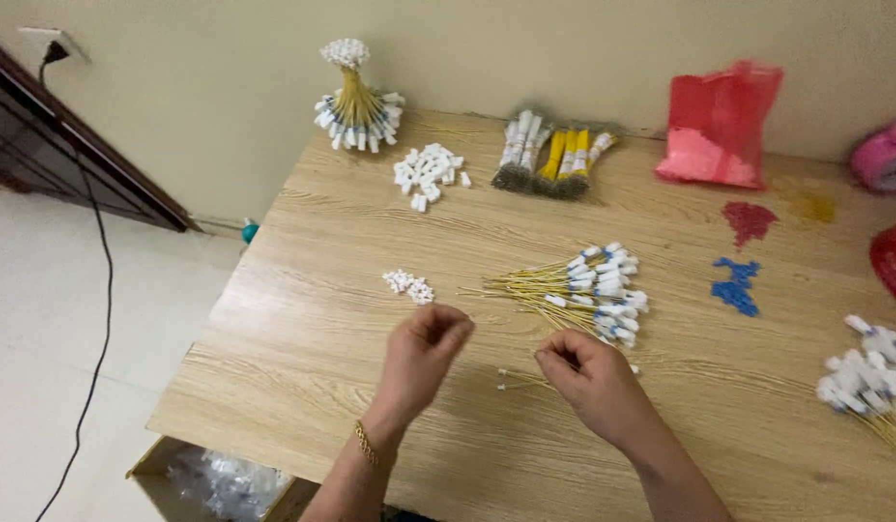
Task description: Assembling white plastic connectors onto small wire segments.
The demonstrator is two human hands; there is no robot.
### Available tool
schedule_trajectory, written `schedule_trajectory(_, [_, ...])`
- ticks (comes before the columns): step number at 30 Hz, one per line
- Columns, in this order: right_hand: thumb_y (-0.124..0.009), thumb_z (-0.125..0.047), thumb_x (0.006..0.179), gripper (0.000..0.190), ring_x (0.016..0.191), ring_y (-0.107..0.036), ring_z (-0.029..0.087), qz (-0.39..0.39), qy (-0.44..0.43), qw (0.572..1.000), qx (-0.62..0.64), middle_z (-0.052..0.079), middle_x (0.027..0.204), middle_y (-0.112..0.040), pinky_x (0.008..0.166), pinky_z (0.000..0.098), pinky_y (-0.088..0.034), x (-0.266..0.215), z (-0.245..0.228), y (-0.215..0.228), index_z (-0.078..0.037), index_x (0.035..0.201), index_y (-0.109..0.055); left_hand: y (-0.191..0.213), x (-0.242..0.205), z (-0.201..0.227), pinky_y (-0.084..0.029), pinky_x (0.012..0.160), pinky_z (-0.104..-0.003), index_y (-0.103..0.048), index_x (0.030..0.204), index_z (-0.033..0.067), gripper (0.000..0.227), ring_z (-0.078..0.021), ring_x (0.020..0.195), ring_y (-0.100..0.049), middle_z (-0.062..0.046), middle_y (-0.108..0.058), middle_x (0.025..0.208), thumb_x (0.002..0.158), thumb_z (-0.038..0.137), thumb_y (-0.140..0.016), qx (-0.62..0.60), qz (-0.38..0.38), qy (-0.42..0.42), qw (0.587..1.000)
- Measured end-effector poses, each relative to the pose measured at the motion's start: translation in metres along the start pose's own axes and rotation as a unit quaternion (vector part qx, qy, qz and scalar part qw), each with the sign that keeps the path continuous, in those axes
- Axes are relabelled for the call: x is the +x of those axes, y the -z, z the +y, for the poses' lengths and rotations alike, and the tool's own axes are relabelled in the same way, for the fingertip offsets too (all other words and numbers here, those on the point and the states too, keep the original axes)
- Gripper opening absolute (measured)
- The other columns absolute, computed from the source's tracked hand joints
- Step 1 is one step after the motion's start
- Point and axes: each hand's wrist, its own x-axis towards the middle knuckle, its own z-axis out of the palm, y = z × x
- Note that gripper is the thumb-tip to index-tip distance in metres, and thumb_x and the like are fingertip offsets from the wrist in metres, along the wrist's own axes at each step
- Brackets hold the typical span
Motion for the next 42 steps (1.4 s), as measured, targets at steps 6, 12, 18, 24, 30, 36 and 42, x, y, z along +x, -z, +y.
schedule_trajectory(6, [-0.068,-0.021,0.092,0.019,0.071,-0.058,0.008,0.006,-0.009,1.0,-0.007,-0.001,0.08,-0.068,0.064,0.026,-0.051,-0.011,-0.008,0.006,-0.004,0.099,-0.074,-0.051,-0.013,-0.028,-0.059,0.079,-0.029,-0.073,0.107,-0.0006,0.016,-0.0144,0.084,-0.068,-0.008,-0.074,0.092,0.093,0.006,-0.072,-0.313,-0.137,0.02,0.94])
schedule_trajectory(12, [-0.069,-0.02,0.091,0.02,0.075,-0.064,0.008,0.014,0.019,1.0,0.009,0.001,0.085,-0.073,0.067,0.0266,-0.054,-0.018,-0.014,0.01,-0.004,0.1,-0.074,-0.064,-0.026,-0.015,-0.059,0.082,-0.03,-0.069,0.111,-0.0005,0.017,-0.0141,0.086,-0.068,-0.007,-0.072,0.095,0.095,0.006,-0.069,-0.396,-0.176,0.059,0.899])
schedule_trajectory(18, [-0.069,-0.021,0.091,0.019,0.07,-0.063,0.009,0.028,0.02,0.998,-0.049,0.001,0.079,-0.074,0.064,0.0278,-0.054,-0.025,-0.028,0.01,-0.004,0.096,-0.075,-0.064,-0.025,-0.022,-0.058,0.083,-0.031,-0.068,0.114,-0.0012,0.018,-0.0151,0.086,-0.067,-0.008,-0.071,0.094,0.098,0.006,-0.066,-0.429,-0.184,0.048,0.883])
schedule_trajectory(24, [-0.069,-0.02,0.091,0.019,0.071,-0.063,0.008,0.014,0.013,1.0,-0.001,0.002,0.081,-0.073,0.064,0.028,-0.054,-0.022,-0.018,0.009,-0.003,0.097,-0.075,-0.061,-0.025,-0.02,-0.058,0.084,-0.031,-0.069,0.113,-0.001,0.016,-0.0155,0.088,-0.067,-0.008,-0.071,0.095,0.098,0.005,-0.065,-0.436,-0.187,0.055,0.879])
schedule_trajectory(30, [-0.071,-0.02,0.09,0.018,0.073,-0.065,0.008,0.012,0.007,1.0,-0.011,0.001,0.083,-0.074,0.066,0.0268,-0.056,-0.022,-0.022,0.009,-0.003,0.097,-0.074,-0.062,-0.025,-0.023,-0.058,0.084,-0.031,-0.069,0.112,-0.0014,0.015,-0.0151,0.087,-0.066,-0.008,-0.07,0.095,0.098,0.005,-0.065,-0.434,-0.187,0.055,0.879])
schedule_trajectory(36, [-0.072,-0.019,0.089,0.016,0.072,-0.065,0.01,0.02,-0.019,0.999,-0.041,0.002,0.081,-0.074,0.065,0.0286,-0.055,-0.023,-0.029,0.008,-0.004,0.094,-0.074,-0.059,-0.026,-0.022,-0.058,0.084,-0.031,-0.07,0.111,-0.0018,0.015,-0.0148,0.087,-0.066,-0.008,-0.071,0.095,0.098,0.003,-0.066,-0.42,-0.196,0.046,0.885])
schedule_trajectory(42, [-0.073,-0.016,0.085,0.012,0.074,-0.07,0.011,0.023,0.045,0.996,-0.075,0.002,0.082,-0.073,0.067,0.0287,-0.058,-0.022,-0.023,0.008,-0.004,0.088,-0.073,-0.059,-0.028,-0.019,-0.058,0.083,-0.031,-0.07,0.11,-0.0028,0.015,-0.0162,0.086,-0.066,-0.009,-0.071,0.094,0.097,0.002,-0.065,-0.422,-0.192,0.063,0.884])
